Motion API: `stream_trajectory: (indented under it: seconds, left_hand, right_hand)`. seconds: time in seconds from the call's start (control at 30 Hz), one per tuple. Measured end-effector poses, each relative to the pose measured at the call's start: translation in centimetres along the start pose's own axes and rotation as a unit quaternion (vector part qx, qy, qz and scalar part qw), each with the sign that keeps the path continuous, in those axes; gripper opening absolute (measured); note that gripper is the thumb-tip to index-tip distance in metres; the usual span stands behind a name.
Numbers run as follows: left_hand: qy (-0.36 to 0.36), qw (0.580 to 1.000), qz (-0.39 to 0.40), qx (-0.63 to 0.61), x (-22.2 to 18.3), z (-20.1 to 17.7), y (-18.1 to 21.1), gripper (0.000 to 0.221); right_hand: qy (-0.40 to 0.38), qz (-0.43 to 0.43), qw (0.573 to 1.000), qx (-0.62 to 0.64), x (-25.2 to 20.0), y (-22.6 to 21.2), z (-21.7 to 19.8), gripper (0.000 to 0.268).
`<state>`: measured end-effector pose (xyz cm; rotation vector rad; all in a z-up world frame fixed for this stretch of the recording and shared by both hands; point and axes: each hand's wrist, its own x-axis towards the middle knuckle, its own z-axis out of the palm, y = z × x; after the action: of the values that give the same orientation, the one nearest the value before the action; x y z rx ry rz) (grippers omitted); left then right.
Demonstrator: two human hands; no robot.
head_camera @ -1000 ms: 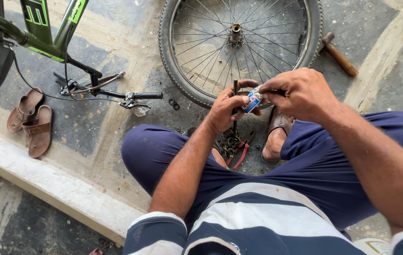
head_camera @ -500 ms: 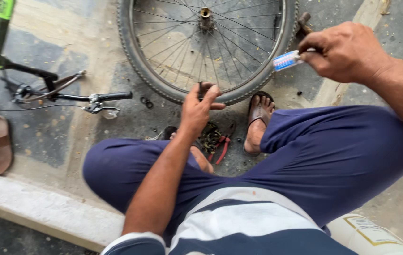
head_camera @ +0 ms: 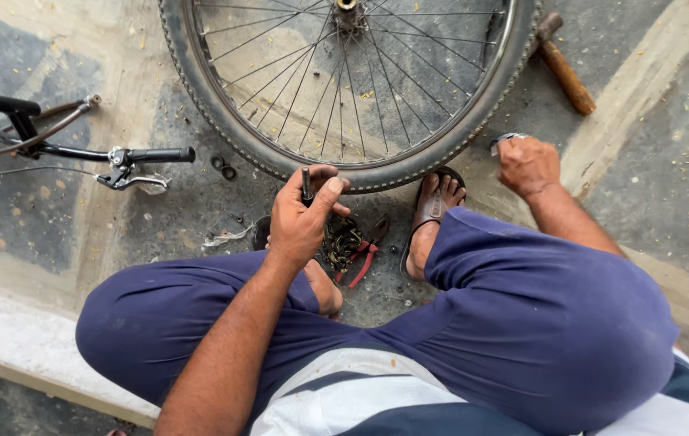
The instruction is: The person cleans a small bicycle part with a cloth, applies grease to a wheel axle by hand, and inserts the axle back into the hub of a bicycle wheel.
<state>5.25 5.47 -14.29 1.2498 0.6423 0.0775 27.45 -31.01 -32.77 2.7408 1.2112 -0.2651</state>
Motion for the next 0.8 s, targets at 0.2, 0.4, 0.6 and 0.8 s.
stream_trajectory:
  seconds: [0.2,0.4,0.6,0.8]
  left_hand:
    - [-0.026,0.999,-0.042,-0.004,-0.2,0.2,0.0,0.029]
    - [-0.012,0.999,-0.039,0.017,-0.7,0.0,0.8,0.029]
    - [-0.024,0.998,-0.060,-0.027,-1.0,-0.1,1.6,0.038]
    - [-0.046,0.999,-0.002,-0.012,-1.4,-0.3,1.0,0.033]
  right_hand:
    - [-0.033,0.128,0.980,0.151,-0.4,-0.7,-0.4,0.025]
    - [-0.056,0.307,0.583,0.750,-0.5,2.2,-2.6,0.038]
    - [-0.127,0.214,0.477,0.843,-1.2,0.5,-16.1,0.040]
    - [-0.131,0.154,0.556,0.806,-1.9,-1.8,-26.1,0.027]
